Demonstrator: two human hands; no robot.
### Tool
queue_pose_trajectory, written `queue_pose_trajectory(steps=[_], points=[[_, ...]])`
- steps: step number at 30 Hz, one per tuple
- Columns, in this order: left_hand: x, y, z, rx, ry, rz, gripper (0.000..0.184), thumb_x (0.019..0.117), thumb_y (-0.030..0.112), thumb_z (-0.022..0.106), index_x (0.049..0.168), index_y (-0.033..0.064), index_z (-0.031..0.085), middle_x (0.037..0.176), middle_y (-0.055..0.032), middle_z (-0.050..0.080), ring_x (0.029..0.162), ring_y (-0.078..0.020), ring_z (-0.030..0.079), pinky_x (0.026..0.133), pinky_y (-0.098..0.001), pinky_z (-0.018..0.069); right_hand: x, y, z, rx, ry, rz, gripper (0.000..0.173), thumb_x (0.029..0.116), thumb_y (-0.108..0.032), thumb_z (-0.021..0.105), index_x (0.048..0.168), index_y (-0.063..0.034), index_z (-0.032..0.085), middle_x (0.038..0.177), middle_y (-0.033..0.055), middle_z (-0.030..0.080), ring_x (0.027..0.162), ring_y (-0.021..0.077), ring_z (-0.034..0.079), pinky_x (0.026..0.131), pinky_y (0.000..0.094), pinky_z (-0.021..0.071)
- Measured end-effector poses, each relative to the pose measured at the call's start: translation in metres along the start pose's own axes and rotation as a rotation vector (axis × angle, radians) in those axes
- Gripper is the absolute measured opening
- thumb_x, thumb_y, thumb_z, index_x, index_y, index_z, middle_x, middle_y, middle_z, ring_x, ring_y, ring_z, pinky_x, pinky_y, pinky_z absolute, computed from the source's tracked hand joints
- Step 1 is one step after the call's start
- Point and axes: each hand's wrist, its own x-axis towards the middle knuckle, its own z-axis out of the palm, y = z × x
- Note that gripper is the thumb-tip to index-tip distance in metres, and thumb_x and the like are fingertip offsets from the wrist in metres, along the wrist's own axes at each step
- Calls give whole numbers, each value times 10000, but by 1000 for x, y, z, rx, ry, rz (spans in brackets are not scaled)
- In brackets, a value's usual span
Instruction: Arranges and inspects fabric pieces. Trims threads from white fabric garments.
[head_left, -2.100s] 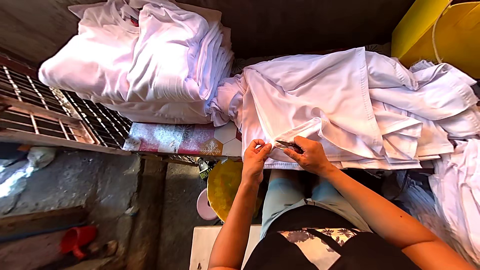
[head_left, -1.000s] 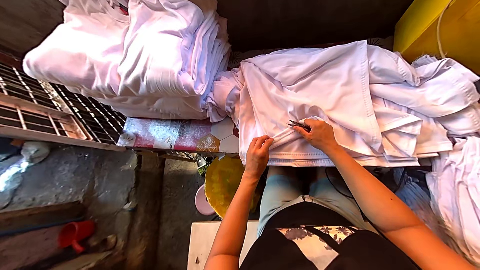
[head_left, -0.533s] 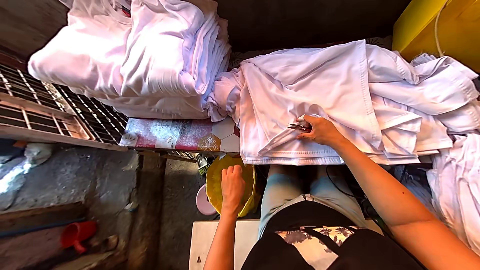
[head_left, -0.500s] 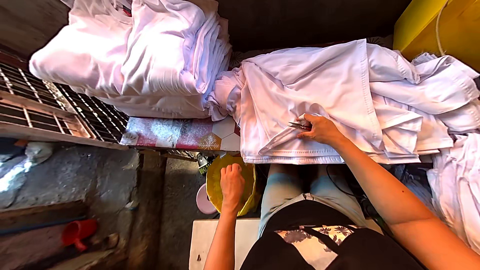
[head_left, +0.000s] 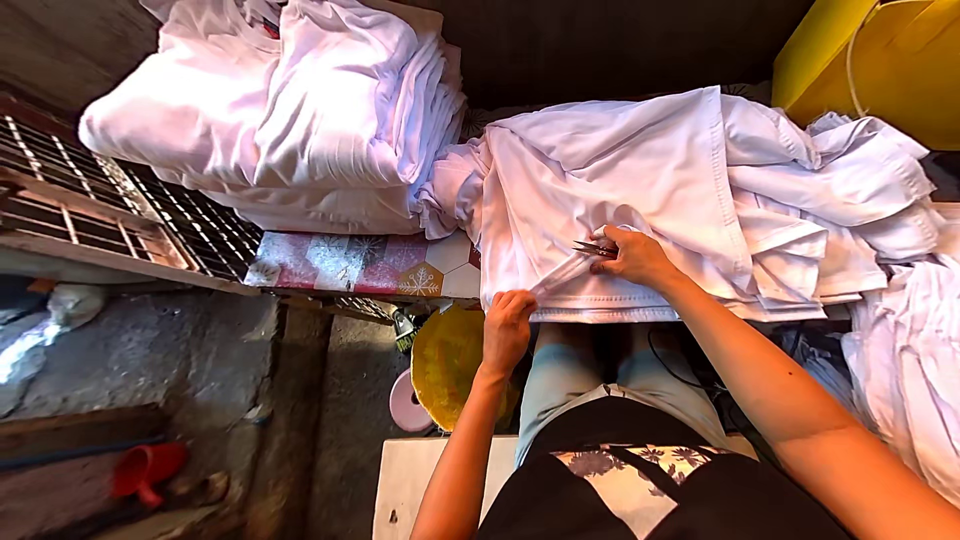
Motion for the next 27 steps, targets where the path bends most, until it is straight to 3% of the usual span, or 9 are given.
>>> queue_pose_trajectory(steps=[3, 4, 7, 10, 14, 17, 20, 24, 27], points=[[-27, 7, -50, 174, -491, -265, 196, 997, 57, 568, 1041, -23, 741, 1077, -194, 712, 1105, -366, 655, 991, -525, 501, -1, -2, -9, -16, -7, -30, 389, 873, -170, 822, 1209, -26, 691, 1074, 206, 656, 958, 386, 652, 814, 594, 529], [-30, 8, -57, 253, -558, -371, 218, 1014, 67, 553, 1101, -34, 726, 1145, -228, 687, 1162, -407, 623, 1018, -557, 475, -4, -7, -12, -62, 16, -17, 358, 861, -126, 820, 1170, 4, 693, 1132, 237, 621, 966, 413, 651, 794, 596, 540], [-30, 3, -39, 215, -152, -353, 352, 980, 215, 681, 1192, -65, 686, 1239, -284, 644, 1159, -434, 630, 988, -552, 513, -15, -15, -16, -203, 79, 6, 326, 828, -61, 815, 1120, 17, 695, 1330, 286, 542, 920, 455, 671, 719, 603, 560], [0, 7, 0, 98, 63, -323, 575, 890, 266, 790, 1316, -62, 587, 1295, -285, 589, 1056, -394, 654, 876, -527, 557, -25, -9, -6, -282, 284, -112, 181, 795, 36, 751, 958, 58, 676, 1107, 268, 640, 767, 437, 683, 570, 585, 536], [20, 3, 39, 108, 298, -96, 280, 794, -52, 733, 1055, -83, 636, 962, -214, 644, 769, -287, 657, 677, -417, 572, -42, 5, -22, -368, 677, -268, 177, 783, 17, 745, 886, 91, 622, 1032, 282, 677, 638, 424, 672, 445, 536, 492], [4, 1, 40, 163, 271, 42, 104, 802, -65, 686, 901, -48, 661, 927, -196, 639, 840, -308, 655, 729, -394, 572, -67, 11, -47, -453, 588, 23, 158, 840, 21, 690, 946, 103, 606, 1003, 302, 643, 697, 474, 667, 490, 589, 482], [-27, 3, 36, 199, 80, -13, 128, 879, -53, 588, 888, -29, 714, 960, -200, 691, 960, -373, 680, 826, -464, 578, -97, 14, -59, -407, 379, 439, 236, 917, -21, 672, 1101, 116, 616, 1151, 361, 600, 878, 568, 649, 649, 709, 499], [-38, 10, 38, 201, 264, 70, 226, 921, 34, 620, 1106, -48, 720, 1124, -238, 696, 1041, -352, 688, 914, -397, 565, -121, 0, -42, -28, 609, 310, 270, 1001, -121, 628, 1039, 146, 619, 942, 319, 638, 849, 452, 654, 762, 610, 515], [-8, 9, 44, 200, 174, 75, 303, 965, 132, 661, 1244, 27, 718, 1293, -216, 651, 1076, -365, 665, 897, -462, 561, -107, -21, -16, 290, 486, 233, 267, 1049, -170, 582, 1117, 77, 658, 961, 216, 684, 838, 276, 670, 801, 466, 556]])
